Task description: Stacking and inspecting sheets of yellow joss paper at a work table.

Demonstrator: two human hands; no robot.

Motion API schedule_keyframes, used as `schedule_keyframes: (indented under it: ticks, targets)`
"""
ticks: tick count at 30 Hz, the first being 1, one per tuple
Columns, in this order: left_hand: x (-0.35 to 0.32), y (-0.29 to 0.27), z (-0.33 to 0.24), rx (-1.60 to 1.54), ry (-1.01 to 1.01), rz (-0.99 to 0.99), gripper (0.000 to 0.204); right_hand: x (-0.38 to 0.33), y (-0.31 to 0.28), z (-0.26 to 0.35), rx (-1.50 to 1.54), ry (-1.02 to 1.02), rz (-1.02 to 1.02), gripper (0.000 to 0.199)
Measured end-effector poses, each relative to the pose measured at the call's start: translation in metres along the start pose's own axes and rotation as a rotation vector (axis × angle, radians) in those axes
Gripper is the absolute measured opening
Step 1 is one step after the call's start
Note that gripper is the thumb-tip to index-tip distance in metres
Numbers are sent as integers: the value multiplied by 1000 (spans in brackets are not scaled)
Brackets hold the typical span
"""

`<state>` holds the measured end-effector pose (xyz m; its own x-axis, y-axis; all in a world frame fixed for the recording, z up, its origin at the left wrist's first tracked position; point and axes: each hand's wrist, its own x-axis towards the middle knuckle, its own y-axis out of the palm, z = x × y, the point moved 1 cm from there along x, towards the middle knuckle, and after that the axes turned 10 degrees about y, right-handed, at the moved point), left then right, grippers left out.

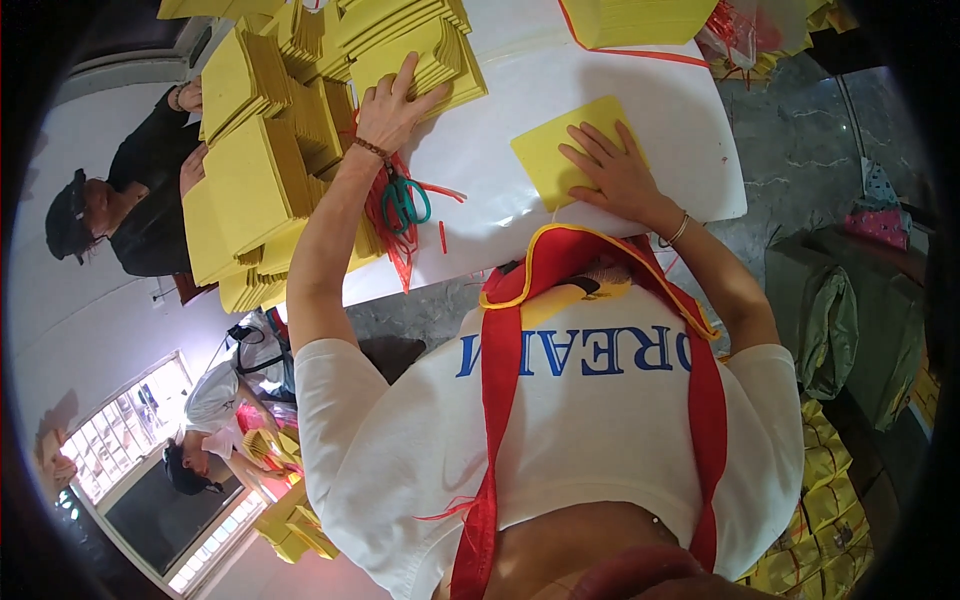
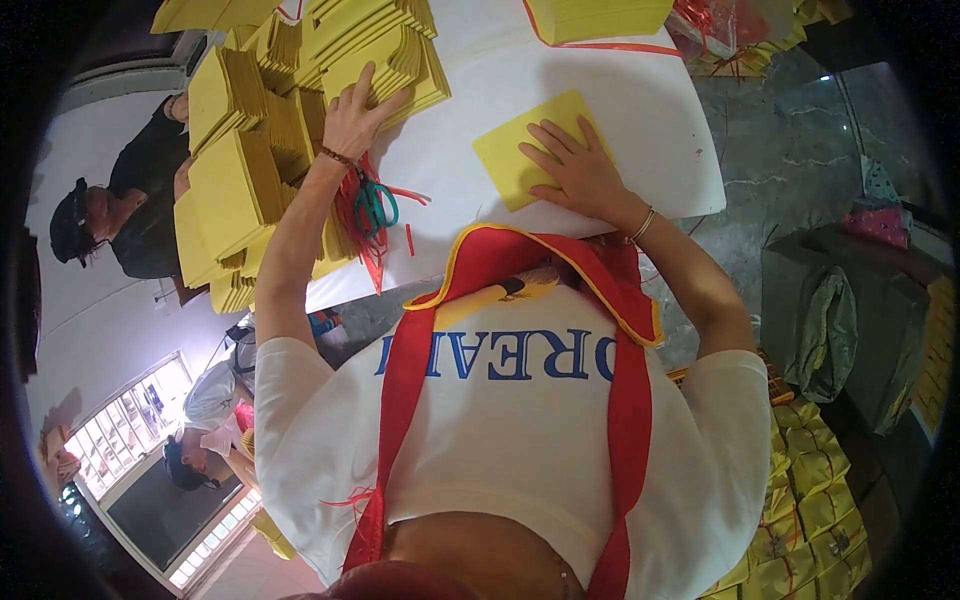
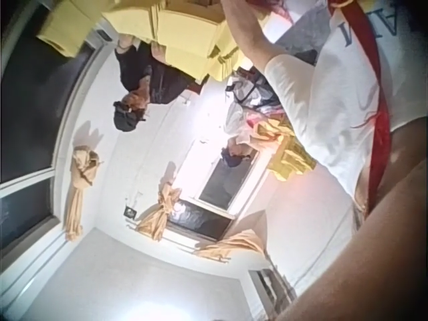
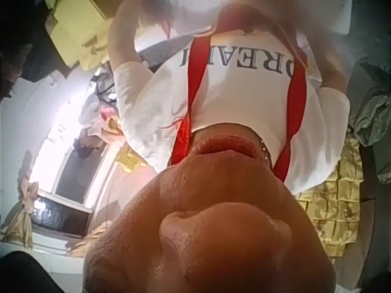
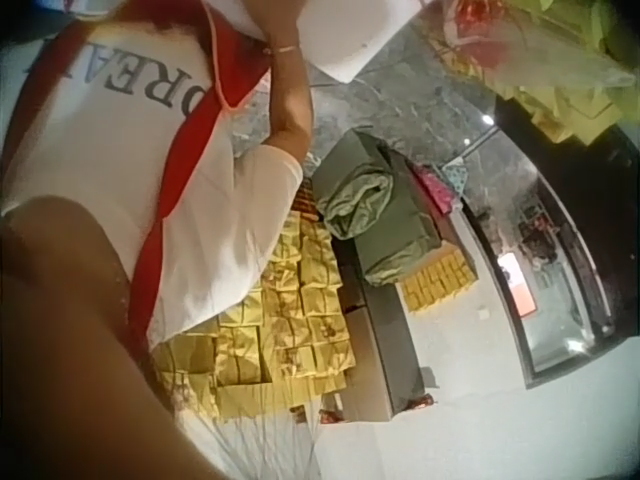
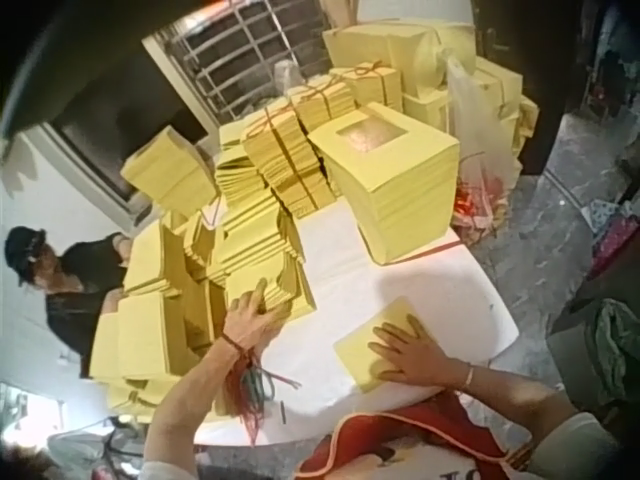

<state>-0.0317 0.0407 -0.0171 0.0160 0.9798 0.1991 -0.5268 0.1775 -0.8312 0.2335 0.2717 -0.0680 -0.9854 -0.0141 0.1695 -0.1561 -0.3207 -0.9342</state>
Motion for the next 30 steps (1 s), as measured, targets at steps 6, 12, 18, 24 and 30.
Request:
schedule_keyframes:
  ticks: [6, 12, 18, 24, 30]
  targets:
    - [3, -6, -10, -105, -69, -73, 47, -1, 1, 1, -13, 1, 14, 56]
    - [0, -1, -9, -68, -45, -36, 46, 0, 1, 0, -9, 0, 15, 56]
    - [4, -9, -14, -96, -60, -43, 48, 3, -3, -1, -31, -5, 35, 59]
    - [8, -11, -14, -301, -252, 23, 59, 2, 2, -1, -41, -9, 43, 60]
    - [18, -46, -15, -328, -449, -106, 65, 3, -9, 7, -38, -1, 118, 71]
